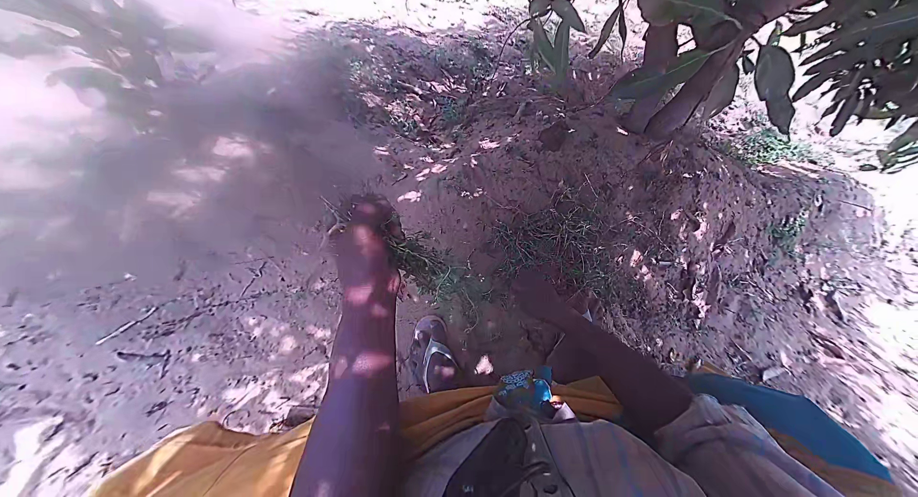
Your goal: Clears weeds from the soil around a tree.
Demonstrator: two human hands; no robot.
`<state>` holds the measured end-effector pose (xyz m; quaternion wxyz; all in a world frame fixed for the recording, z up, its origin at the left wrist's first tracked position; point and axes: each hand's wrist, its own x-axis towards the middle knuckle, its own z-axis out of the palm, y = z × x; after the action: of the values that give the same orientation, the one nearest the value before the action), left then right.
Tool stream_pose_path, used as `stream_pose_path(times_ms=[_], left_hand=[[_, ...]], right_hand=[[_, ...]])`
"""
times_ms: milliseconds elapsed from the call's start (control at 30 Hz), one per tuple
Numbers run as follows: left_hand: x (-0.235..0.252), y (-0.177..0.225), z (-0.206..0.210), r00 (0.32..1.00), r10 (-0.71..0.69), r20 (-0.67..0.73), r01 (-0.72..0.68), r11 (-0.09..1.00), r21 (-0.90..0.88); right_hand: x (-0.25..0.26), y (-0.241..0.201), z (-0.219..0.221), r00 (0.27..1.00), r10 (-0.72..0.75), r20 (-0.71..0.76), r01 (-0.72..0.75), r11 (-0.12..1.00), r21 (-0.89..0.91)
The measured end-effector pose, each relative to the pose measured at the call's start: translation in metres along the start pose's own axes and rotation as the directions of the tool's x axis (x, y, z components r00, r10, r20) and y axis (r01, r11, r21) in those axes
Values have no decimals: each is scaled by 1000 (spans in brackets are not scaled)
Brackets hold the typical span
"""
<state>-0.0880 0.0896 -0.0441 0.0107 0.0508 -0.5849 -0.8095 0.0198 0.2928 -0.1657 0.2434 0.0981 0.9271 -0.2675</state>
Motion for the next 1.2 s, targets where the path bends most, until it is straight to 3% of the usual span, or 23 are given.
stream_pose_path(times_ms=[133, 267, 333, 467, 567, 667, 733, 833, 933, 1000, 1067, 1133, 1200], left_hand=[[-1, -3, -11, 1000, 19, 3, -19, 1000, 20], [8, 7, -22, 994, 19, -108, -24, 999, -42], [12, 11, -28, 987, 24, -160, -27, 999, -20], [20, 6, -40, 987, 60, -151, -53, 997, 51], [16, 6, -41, 989, 52, -140, -44, 997, 61], [11, 7, -44, 990, 35, -139, -21, 995, 101], [9, 4, -51, 992, 29, -123, -14, 993, 120], [11, -3, -62, 995, 14, -95, 5, 979, 202], [13, -12, -62, 998, -23, -66, 42, 955, 293], [15, -18, -56, 998, -48, -31, 55, 945, 322], [15, -22, -49, 996, -71, 50, 49, 934, 355], [14, -29, -45, 985, -98, 143, 42, 935, 352], [12, -37, -43, 968, -134, 211, 61, 945, 321]], right_hand=[[9, -19, 41, 991, -86, 101, 101, 982, -162], [26, -6, 57, 997, 4, 73, -1, 999, -49], [26, -8, 51, 996, -52, 69, 58, 995, -82], [15, -32, 19, 995, -5, -101, 8, 1000, 24], [25, -32, 17, 999, 31, -21, -32, 997, -76], [41, -15, 41, 998, -32, 60, 45, 973, -225], [42, -10, 51, 997, -19, 76, 36, 973, -228], [34, -19, 39, 999, 39, 34, -34, 991, -130], [36, -30, 2, 993, 44, -113, -22, 982, 190], [40, -35, -18, 970, -6, -242, 127, 863, 489], [30, -47, -37, 967, -49, -250, 218, 667, 713], [21, -54, -46, 949, -120, -293, 314, 480, 819], [17, -54, -47, 930, -184, -318, 366, 400, 840]])
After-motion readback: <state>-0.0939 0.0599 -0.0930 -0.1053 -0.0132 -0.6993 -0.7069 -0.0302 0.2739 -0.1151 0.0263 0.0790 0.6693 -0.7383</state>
